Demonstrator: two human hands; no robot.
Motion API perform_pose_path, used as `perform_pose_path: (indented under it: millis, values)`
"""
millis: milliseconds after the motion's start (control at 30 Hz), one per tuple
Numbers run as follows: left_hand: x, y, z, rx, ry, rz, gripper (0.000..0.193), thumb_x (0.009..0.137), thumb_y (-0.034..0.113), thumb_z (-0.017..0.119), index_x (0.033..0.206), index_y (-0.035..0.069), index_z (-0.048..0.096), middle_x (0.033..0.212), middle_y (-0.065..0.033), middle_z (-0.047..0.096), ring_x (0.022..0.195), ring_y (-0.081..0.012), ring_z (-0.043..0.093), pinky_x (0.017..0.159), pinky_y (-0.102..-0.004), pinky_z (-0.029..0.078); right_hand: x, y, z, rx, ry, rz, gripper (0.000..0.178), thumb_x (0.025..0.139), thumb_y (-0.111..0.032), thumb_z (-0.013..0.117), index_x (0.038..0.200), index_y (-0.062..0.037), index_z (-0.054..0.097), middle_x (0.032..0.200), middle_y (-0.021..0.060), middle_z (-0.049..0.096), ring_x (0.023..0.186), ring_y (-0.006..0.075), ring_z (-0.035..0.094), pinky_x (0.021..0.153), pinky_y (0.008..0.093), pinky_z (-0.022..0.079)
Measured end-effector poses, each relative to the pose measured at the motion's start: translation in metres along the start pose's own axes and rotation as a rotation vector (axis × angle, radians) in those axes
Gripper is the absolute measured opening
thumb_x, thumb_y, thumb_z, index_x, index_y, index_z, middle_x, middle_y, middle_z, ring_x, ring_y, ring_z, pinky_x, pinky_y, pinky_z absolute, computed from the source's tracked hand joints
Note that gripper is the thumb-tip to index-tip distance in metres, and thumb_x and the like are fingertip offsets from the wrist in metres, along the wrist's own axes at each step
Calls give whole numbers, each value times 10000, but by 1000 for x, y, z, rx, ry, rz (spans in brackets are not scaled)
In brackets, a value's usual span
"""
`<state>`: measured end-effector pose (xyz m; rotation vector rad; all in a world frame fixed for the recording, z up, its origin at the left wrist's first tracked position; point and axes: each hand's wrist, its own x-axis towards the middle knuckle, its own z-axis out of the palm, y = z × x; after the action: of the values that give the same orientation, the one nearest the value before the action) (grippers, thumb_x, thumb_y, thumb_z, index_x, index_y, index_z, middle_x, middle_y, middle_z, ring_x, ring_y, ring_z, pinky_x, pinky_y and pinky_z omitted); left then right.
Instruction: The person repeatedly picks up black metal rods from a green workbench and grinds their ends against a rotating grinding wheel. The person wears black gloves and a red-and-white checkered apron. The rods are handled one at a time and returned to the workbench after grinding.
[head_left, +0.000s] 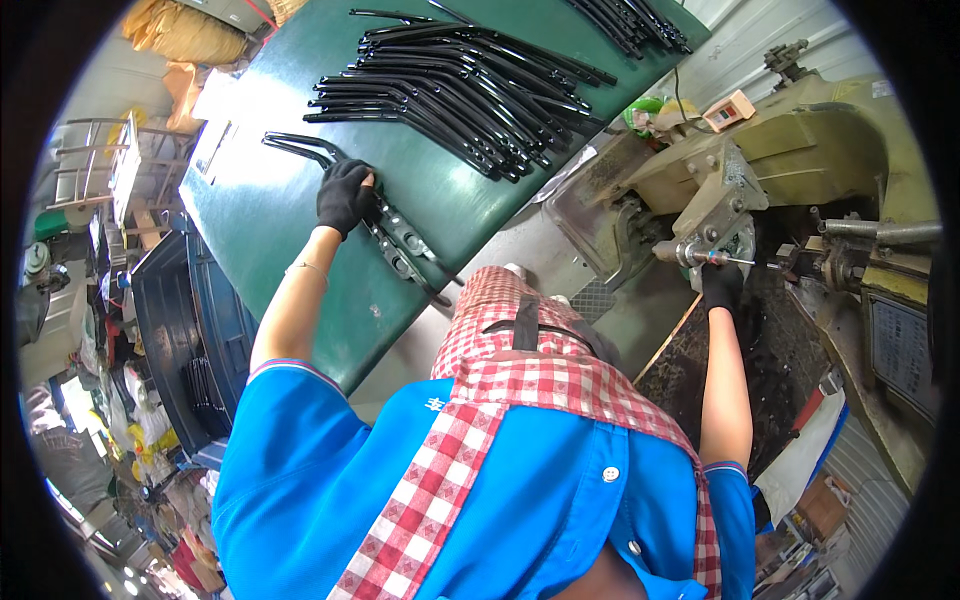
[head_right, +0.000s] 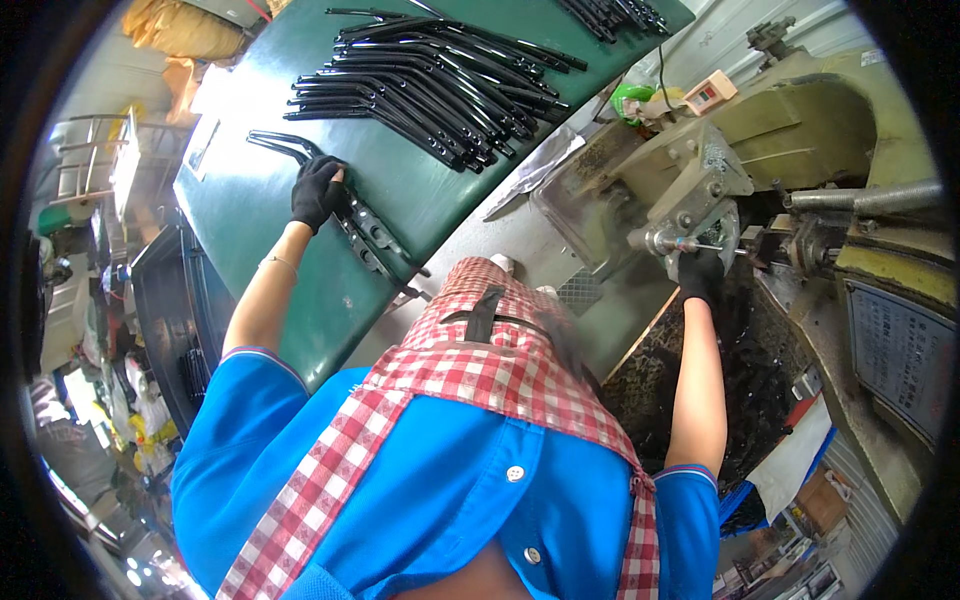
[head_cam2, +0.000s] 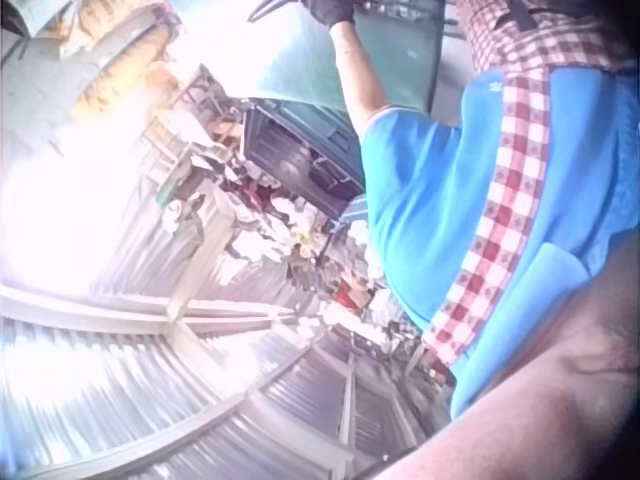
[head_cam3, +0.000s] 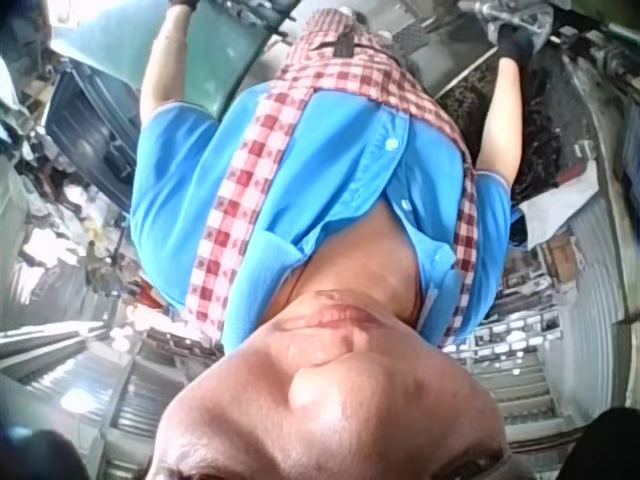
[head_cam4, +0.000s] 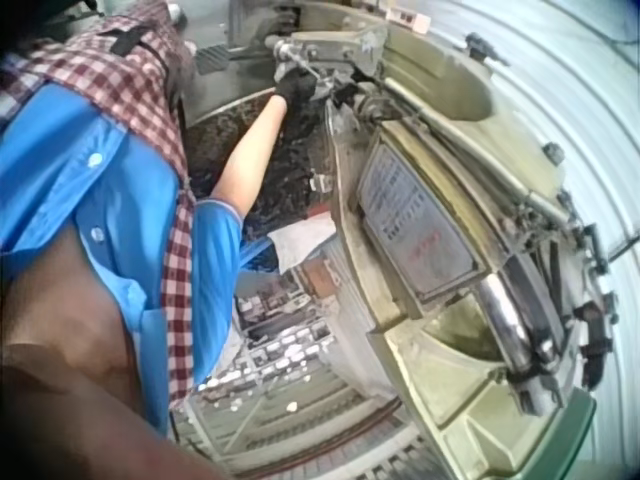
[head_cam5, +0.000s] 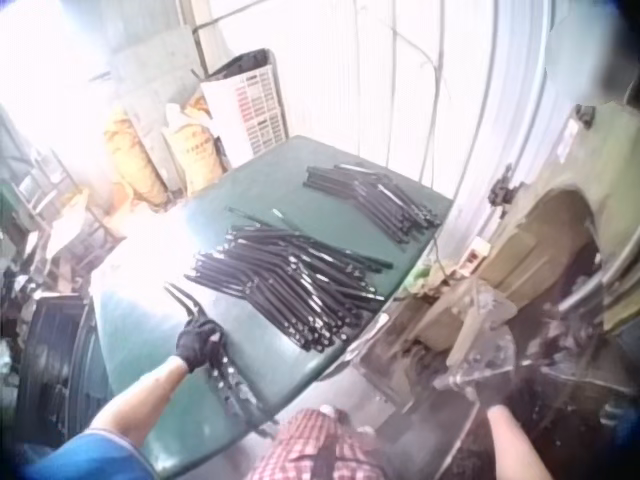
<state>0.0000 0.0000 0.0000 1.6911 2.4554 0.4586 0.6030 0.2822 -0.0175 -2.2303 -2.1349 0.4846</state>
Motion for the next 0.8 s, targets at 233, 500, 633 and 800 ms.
perform_pose_path:
  millis: [233,500,633,800]
  values:
    - [-28,1,35,-22,364,-230,216,775,184,590,965,79,583,1107,-121,556,1133,-335,479,1001,-417,346,1,8,18,96,132,-227,294,839,-313,550,1003,-103,675,980,224,652,942,416,615,775,493,477]
    - [-5,29,32,106,288,-85,281,774,185,612,1045,113,591,1214,-102,540,1204,-326,451,1035,-437,317,5,8,20,67,52,-103,295,868,-289,501,1043,-92,635,1005,234,638,964,426,601,801,501,480]
    - [37,74,29,75,187,182,289,806,227,621,1079,133,601,1212,-86,563,1188,-303,489,1017,-422,350,25,41,42,260,205,-245,266,873,-241,487,1023,-49,593,996,259,616,953,464,568,786,514,465]
    - [52,77,53,-64,104,72,395,812,235,613,1189,133,552,1251,-85,539,1175,-312,501,964,-404,418,-23,-14,-43,1470,-108,-24,58,925,-118,581,940,-63,569,784,23,555,712,134,569,632,288,498]
